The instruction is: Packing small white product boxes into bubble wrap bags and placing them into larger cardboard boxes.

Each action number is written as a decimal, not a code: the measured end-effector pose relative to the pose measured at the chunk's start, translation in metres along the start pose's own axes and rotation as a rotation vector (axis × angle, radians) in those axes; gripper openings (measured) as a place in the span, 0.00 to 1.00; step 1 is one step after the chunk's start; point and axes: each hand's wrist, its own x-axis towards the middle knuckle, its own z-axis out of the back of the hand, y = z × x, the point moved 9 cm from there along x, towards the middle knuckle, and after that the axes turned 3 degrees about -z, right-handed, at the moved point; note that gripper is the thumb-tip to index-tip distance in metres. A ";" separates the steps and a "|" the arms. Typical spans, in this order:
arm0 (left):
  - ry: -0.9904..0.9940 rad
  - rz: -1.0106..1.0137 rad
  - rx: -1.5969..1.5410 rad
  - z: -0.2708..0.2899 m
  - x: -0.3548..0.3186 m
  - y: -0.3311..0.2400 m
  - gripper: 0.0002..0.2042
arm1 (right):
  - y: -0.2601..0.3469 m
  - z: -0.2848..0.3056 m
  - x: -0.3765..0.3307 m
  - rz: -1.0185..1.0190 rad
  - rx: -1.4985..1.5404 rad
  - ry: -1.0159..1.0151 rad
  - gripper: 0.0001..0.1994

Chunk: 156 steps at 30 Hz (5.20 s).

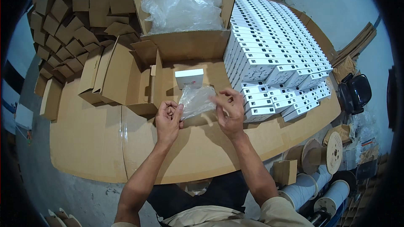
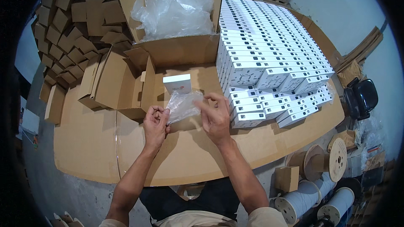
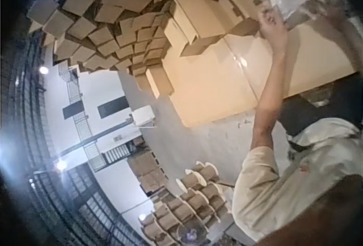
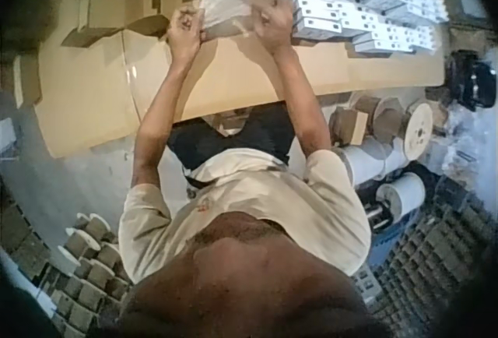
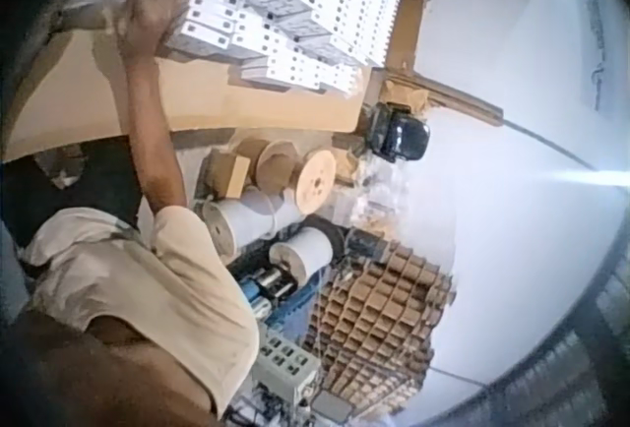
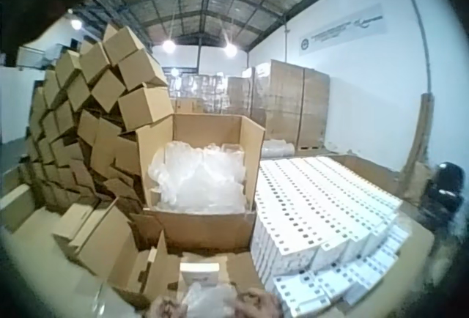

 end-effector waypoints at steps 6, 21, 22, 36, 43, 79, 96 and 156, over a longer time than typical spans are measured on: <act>-0.027 -0.150 -0.002 -0.011 -0.008 -0.020 0.08 | -0.084 -0.044 -0.049 -0.842 0.699 0.030 0.19; 0.225 -0.093 -0.275 -0.021 0.011 -0.013 0.20 | -0.057 -0.070 -0.048 -0.928 1.037 0.255 0.11; 0.245 -0.053 -0.346 -0.024 0.012 -0.009 0.17 | -0.053 -0.071 -0.046 -0.930 1.076 0.245 0.11; 0.060 -0.075 -0.547 -0.010 0.011 0.000 0.08 | -0.066 -0.060 -0.048 -0.876 0.881 0.264 0.11; 0.086 -0.082 -0.062 -0.013 0.004 -0.009 0.06 | -0.058 -0.051 -0.037 -0.910 0.835 0.186 0.12; 0.091 -0.112 0.055 -0.019 -0.004 -0.006 0.13 | -0.065 -0.062 -0.049 -1.046 0.911 -0.021 0.13; -0.079 -0.280 0.156 -0.007 -0.006 -0.021 0.13 | -0.059 -0.055 -0.046 -0.838 0.528 0.078 0.12; 0.243 -0.049 0.249 -0.023 -0.008 -0.014 0.22 | 0.035 -0.012 0.050 0.157 -0.059 0.143 0.09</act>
